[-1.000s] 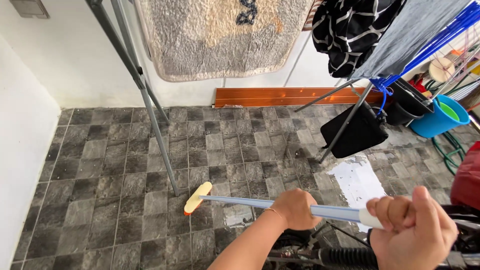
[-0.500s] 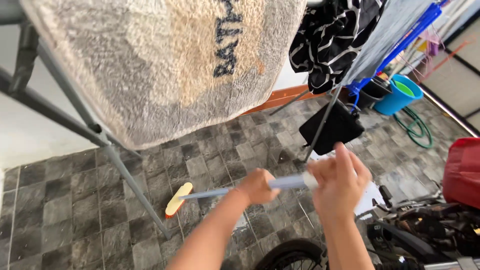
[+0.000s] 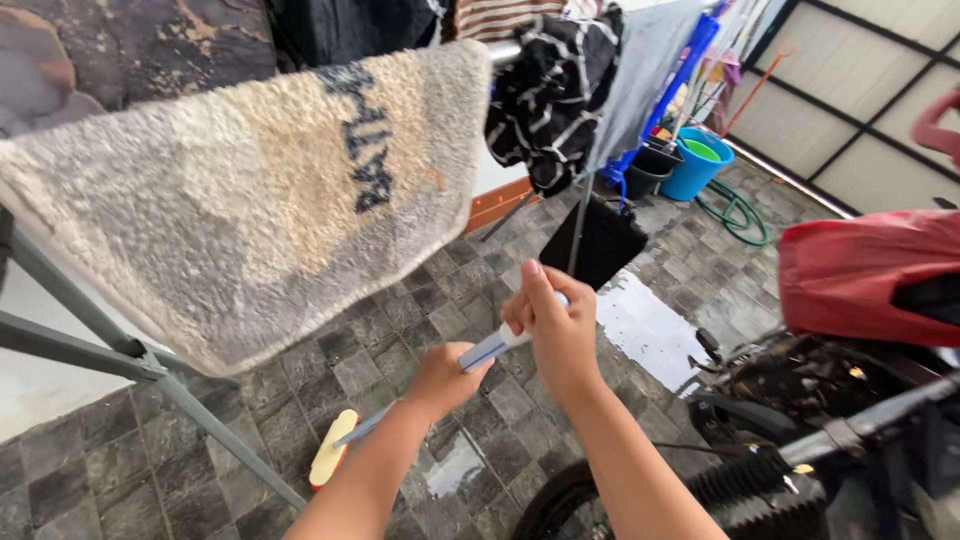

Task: Scrubbing the floor with a brush and water taken from an inflatable pool.

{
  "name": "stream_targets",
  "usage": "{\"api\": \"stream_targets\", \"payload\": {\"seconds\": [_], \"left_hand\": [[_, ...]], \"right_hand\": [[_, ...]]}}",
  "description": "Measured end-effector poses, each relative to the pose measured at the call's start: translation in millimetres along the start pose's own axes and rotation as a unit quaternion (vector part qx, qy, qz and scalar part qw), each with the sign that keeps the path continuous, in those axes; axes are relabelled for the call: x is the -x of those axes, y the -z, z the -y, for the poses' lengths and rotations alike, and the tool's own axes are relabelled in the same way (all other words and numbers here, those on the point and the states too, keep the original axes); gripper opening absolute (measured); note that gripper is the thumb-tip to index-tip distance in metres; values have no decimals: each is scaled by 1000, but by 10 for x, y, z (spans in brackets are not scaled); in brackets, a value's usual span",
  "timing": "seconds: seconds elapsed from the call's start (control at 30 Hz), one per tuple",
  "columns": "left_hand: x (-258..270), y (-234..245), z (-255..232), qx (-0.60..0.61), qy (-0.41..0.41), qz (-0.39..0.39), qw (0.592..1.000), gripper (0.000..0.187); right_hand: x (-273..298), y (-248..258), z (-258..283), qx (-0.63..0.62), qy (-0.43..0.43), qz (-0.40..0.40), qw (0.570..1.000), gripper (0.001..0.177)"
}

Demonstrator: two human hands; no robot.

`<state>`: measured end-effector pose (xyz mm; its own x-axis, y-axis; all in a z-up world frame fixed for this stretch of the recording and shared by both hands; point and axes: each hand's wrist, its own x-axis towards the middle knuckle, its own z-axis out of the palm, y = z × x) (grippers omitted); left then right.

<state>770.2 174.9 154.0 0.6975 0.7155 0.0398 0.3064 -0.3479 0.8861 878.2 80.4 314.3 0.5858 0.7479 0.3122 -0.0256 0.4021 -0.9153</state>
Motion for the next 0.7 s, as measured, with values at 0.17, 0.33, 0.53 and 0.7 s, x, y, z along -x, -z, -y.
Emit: {"api": "stream_targets", "payload": {"seconds": [0.17, 0.33, 0.53, 0.7], "left_hand": [[783, -767, -666, -8, -116, -109, 987, 23], [1443, -1493, -963, 13, -125, 37, 991, 26], [1773, -1541, -231, -72, -207, 89, 972, 24], [1539, -846, 670, -198, -174, 148, 953, 11]], "right_hand": [[828, 1032, 535, 225, -153, 130, 953, 32], [1336, 1209, 1147, 459, -439, 246, 732, 28], [1990, 987, 637, 640, -351, 405, 550, 29], [2087, 448, -579, 613, -317, 327, 645, 22]]}}
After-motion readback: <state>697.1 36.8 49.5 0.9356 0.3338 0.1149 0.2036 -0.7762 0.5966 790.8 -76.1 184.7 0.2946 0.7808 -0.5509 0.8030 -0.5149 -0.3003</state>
